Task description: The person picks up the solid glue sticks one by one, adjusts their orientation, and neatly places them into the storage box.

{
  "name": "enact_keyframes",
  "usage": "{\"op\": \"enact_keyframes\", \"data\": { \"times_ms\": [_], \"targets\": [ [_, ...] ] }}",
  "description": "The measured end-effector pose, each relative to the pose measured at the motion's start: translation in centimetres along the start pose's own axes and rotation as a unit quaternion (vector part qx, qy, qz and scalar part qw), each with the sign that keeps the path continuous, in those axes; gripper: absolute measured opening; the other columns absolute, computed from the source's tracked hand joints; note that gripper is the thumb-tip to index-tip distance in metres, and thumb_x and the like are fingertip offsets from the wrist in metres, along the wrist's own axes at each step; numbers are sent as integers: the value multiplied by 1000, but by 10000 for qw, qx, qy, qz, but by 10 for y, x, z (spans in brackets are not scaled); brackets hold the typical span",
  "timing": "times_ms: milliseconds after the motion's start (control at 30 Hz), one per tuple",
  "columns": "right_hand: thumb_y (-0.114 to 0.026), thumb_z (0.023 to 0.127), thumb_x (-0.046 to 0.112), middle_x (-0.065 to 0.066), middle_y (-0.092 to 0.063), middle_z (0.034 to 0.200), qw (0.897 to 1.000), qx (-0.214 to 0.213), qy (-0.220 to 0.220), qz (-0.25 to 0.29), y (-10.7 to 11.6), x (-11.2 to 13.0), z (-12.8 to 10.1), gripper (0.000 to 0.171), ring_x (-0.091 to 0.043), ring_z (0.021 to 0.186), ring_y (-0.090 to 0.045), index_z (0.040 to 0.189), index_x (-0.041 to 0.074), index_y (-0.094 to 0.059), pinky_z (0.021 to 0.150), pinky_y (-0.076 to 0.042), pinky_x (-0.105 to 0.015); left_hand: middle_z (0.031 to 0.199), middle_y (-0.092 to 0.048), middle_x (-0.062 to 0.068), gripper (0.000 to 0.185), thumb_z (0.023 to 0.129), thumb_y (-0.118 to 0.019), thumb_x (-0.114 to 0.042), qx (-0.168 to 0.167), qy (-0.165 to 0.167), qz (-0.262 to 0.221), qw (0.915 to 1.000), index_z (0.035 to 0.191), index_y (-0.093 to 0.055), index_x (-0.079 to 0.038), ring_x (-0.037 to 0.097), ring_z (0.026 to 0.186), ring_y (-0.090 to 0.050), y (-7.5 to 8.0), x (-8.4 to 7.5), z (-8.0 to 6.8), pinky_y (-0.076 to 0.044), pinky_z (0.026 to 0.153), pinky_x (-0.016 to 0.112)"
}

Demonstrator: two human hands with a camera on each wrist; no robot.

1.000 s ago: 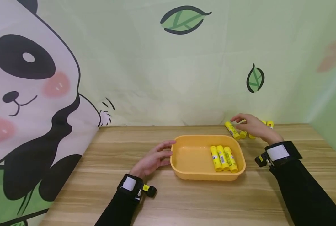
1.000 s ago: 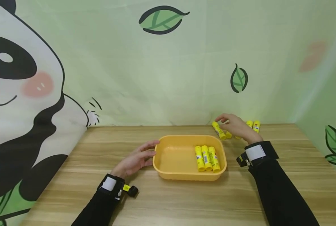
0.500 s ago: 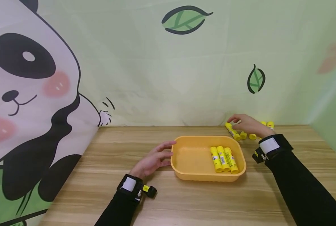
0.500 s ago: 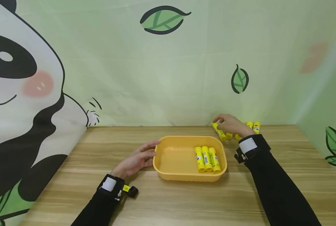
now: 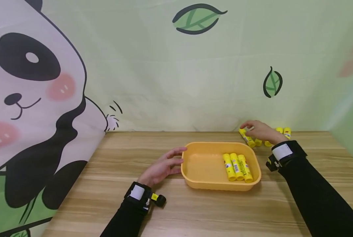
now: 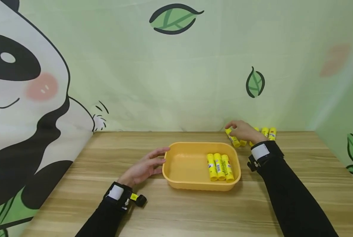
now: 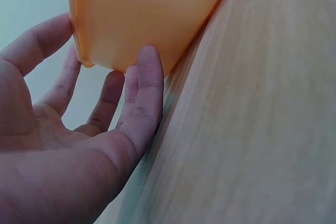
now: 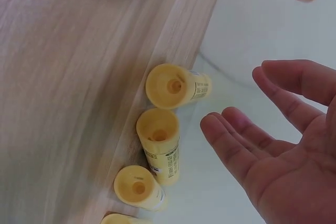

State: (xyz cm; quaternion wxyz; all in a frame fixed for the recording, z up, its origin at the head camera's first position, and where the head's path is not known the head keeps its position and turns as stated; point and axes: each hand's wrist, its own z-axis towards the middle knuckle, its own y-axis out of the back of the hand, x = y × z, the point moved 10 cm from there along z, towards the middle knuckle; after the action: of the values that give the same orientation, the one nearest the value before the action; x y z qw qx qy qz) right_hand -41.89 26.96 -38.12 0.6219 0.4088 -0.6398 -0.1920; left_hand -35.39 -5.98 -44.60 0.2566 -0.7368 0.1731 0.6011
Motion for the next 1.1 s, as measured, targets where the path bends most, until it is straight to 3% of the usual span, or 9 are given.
{"op": "enact_keyframes", "data": {
  "times_ms": [400,800,1100],
  "targets": [
    [-54,99,8,-39,-45,141,9998,-29,4,-175,-2,-2,5,41,-50,122,-47,137,-9,-54,99,-49,-60,153,-37,14,51,106,-57,-10,-17,43,-12,10000,156,-45,-13,27,128,-54,0,0,0,-53,105,42],
    [-55,98,7,-38,-46,143,9993,238,-86,-265,-13,-8,16,41,-48,118,-47,137,-7,-55,104,-46,-64,153,-37,14,51,106,-56,-8,-26,-18,-68,10000,155,-45,-11,27,127,-55,0,-1,0,-53,104,42],
    [-57,93,-3,-36,-53,134,9974,327,-15,-648,-18,-5,23,42,-42,105,-51,133,-13,-55,87,-49,-45,153,-38,14,51,105,-56,-8,-16,-22,-28,10000,155,-46,-11,26,126,-56,1,-1,-1,-53,106,43]
  ]
}}
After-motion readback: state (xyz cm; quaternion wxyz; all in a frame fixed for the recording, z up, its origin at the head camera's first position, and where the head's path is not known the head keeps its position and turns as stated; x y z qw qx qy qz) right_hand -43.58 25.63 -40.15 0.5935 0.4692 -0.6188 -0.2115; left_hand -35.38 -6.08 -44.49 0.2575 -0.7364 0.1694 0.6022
